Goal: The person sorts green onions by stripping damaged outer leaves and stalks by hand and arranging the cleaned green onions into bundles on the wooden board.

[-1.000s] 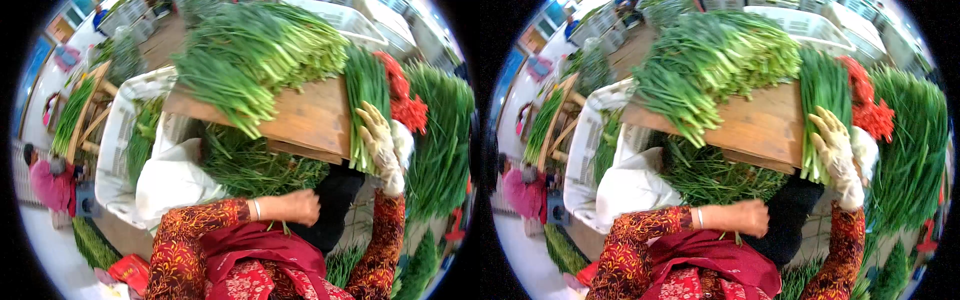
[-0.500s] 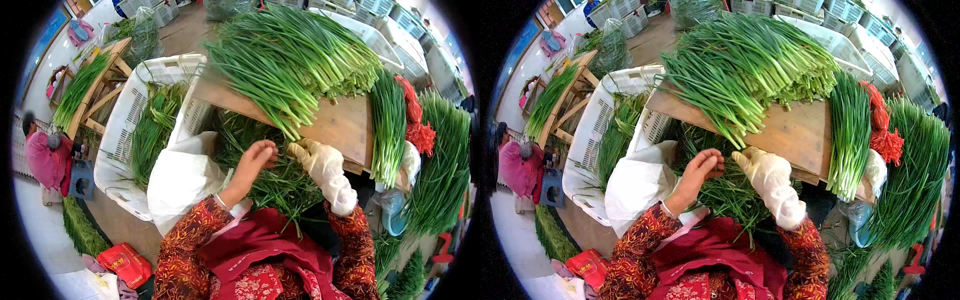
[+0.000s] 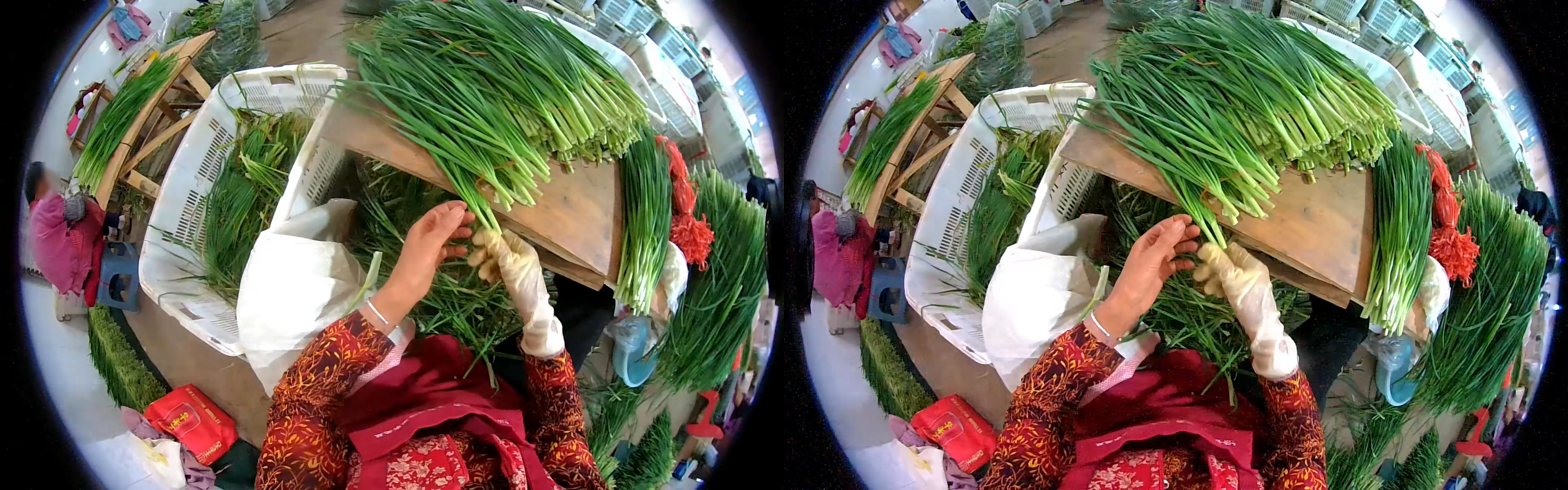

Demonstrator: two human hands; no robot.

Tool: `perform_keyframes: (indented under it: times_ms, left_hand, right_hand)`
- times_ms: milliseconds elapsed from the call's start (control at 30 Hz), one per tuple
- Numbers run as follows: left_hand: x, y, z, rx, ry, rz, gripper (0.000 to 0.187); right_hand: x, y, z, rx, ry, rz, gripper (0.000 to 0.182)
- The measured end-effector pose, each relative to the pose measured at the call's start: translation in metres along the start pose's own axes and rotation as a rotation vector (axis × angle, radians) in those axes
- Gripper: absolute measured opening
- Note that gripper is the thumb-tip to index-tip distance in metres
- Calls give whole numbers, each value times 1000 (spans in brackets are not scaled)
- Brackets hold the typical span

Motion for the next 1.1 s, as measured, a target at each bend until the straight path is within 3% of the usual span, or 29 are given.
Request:
perform_keyframes:
  times_ms: [133,200,333,533,600,667,700,800,967,1100]
  left_hand:
    - [1,-2,1,2,-5,-15,33]
    - [4,1,4,1,52,-1,32]
    - [9,9,4,90,194,20,31]
    - [16,11,14,46,240,24,28]
    - [14,10,16,58,222,11,31]
    - [10,9,19,59,166,-11,30]
    - [7,7,20,59,111,-32,30]
    - [3,10,19,16,6,8,29]
    - [11,9,18,56,2,14,27]
    - [9,12,10,43,24,22,28]
  right_hand:
    - [-12,-9,-7,86,-97,62,31]
    - [-18,7,-24,285,-183,-6,34]
    - [-36,17,-33,490,-292,-48,41]
    - [-29,19,-29,380,-68,49,44]
    - [-25,12,-29,316,-40,11,37]
    - [-19,7,-16,64,90,91,26]
    - [-18,4,-15,76,-5,112,18]
    - [-16,3,-16,81,-149,104,19]
    - [-11,-8,-7,79,-91,29,17]
    - [-5,-10,-15,99,-99,108,15]
Point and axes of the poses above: each hand's wrist, its own y-axis away from the middle knuckle, its own z-axis out of the back of the hand, x = y × z, the point moved 7 cm from there along -y, towards the middle knuckle, and after that the axes turned 8 degrees about -z, right-handed, at the moved point
